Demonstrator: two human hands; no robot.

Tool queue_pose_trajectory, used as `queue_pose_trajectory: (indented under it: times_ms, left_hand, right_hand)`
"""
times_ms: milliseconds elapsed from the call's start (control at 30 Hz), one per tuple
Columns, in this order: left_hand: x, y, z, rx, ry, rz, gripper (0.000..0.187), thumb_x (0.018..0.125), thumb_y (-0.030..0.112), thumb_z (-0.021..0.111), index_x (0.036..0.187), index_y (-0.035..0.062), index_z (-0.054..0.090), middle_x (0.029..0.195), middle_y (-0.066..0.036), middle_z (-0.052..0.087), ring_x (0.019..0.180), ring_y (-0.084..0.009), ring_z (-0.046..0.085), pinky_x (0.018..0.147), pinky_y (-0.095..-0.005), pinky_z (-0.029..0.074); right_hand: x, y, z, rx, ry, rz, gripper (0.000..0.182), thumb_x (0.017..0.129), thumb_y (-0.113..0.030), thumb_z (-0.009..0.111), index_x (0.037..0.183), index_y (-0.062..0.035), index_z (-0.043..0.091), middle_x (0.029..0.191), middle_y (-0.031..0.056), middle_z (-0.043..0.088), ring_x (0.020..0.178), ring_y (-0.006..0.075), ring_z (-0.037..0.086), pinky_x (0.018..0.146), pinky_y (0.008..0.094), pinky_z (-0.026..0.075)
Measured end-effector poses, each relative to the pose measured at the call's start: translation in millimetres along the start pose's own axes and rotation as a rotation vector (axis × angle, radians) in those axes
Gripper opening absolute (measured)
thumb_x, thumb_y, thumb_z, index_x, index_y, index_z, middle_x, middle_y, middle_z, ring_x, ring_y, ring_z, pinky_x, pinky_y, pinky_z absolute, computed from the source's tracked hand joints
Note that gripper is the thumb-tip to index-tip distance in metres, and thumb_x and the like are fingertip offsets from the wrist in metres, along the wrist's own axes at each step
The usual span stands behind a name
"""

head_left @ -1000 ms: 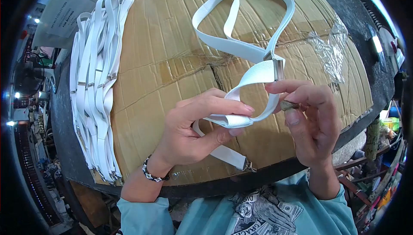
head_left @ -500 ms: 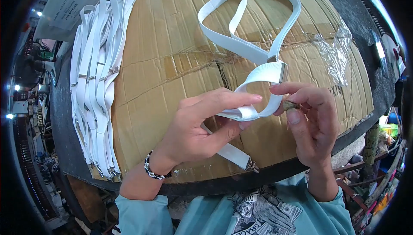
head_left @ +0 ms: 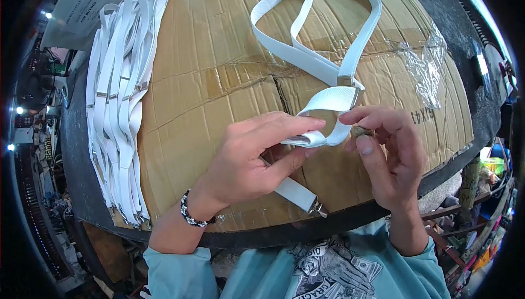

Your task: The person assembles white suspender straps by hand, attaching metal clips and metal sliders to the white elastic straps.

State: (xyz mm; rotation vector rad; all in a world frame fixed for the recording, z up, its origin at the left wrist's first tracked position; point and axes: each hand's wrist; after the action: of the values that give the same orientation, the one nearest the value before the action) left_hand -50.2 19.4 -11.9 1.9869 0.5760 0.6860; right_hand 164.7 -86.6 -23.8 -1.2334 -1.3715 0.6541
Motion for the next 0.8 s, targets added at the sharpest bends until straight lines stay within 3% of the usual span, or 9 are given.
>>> queue_pose_trajectory:
  times_ms: [133,333,433,533,633,800]
  left_hand:
    - [0.3,0.1,-1.2,-0.016,-0.021,-0.015,0.041,0.079,-0.009,0.077,0.118,0.0013,0.074,0.104,-0.012,0.078,0.091,-0.0182,0.075,0.075,-0.027,0.058]
    - [4.4,2.2,-1.1,0.027,-0.025,0.089,0.045,0.076,-0.01,0.077,0.12,0.0014,0.074,0.105,-0.01,0.079,0.082,-0.0187,0.072,0.075,-0.03,0.056]
    - [4.8,10.5,6.4,0.015,0.036,0.038,0.048,0.074,-0.012,0.076,0.12,0.0023,0.074,0.106,-0.011,0.078,0.076,-0.0196,0.07,0.072,-0.0305,0.056]
    - [4.8,6.5,1.9,0.191,-0.047,0.267,0.052,0.073,-0.012,0.073,0.122,0.0027,0.073,0.107,-0.013,0.078,0.074,-0.0218,0.071,0.067,-0.0311,0.055]
    - [2.2,5.7,2.3,0.326,-0.08,0.358,0.054,0.072,-0.01,0.073,0.124,0.0035,0.073,0.106,-0.014,0.077,0.07,-0.0227,0.071,0.059,-0.0324,0.053]
    - [-1.3,12.9,1.7,0.3,-0.135,0.229,0.052,0.074,-0.005,0.075,0.125,0.0012,0.071,0.103,-0.013,0.078,0.075,-0.0226,0.073,0.06,-0.0309,0.054]
  right_hand:
    - [0.2,-0.2,0.5,-0.004,0.005,-0.004,0.022,0.092,0.006,0.064,0.113,0.0008,0.06,0.112,0.0146,0.071,0.084,0.0118,0.066,0.066,0.0236,0.053]
    - [0.9,1.4,-0.4,0.011,0.014,-0.016,0.022,0.092,0.006,0.064,0.112,0.0015,0.06,0.111,0.0137,0.071,0.081,0.0109,0.064,0.065,0.0232,0.053]
    - [1.0,0.6,-0.4,0.007,0.014,-0.013,0.022,0.091,0.007,0.064,0.112,0.0022,0.06,0.11,0.0128,0.071,0.079,0.0109,0.062,0.063,0.0235,0.052]
    - [1.8,1.1,-0.9,-0.007,0.017,-0.037,0.022,0.09,0.008,0.065,0.111,0.0027,0.061,0.108,0.0118,0.07,0.078,0.0113,0.06,0.061,0.0238,0.052]
    - [4.5,1.2,-2.7,-0.041,-0.002,-0.069,0.021,0.09,0.008,0.065,0.11,0.003,0.062,0.106,0.0114,0.07,0.078,0.0117,0.06,0.06,0.0238,0.051]
    - [5.7,1.7,-4.0,-0.042,-0.001,-0.076,0.022,0.089,0.008,0.066,0.11,0.0034,0.062,0.105,0.012,0.069,0.077,0.0123,0.06,0.056,0.0233,0.049]
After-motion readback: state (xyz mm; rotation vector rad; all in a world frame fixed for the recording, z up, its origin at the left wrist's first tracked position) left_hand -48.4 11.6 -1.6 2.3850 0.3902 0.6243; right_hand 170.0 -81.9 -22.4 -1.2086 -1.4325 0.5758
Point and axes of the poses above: each hand's wrist, its own x-axis towards the middle knuckle, its own z-axis out of the palm, y = z × x
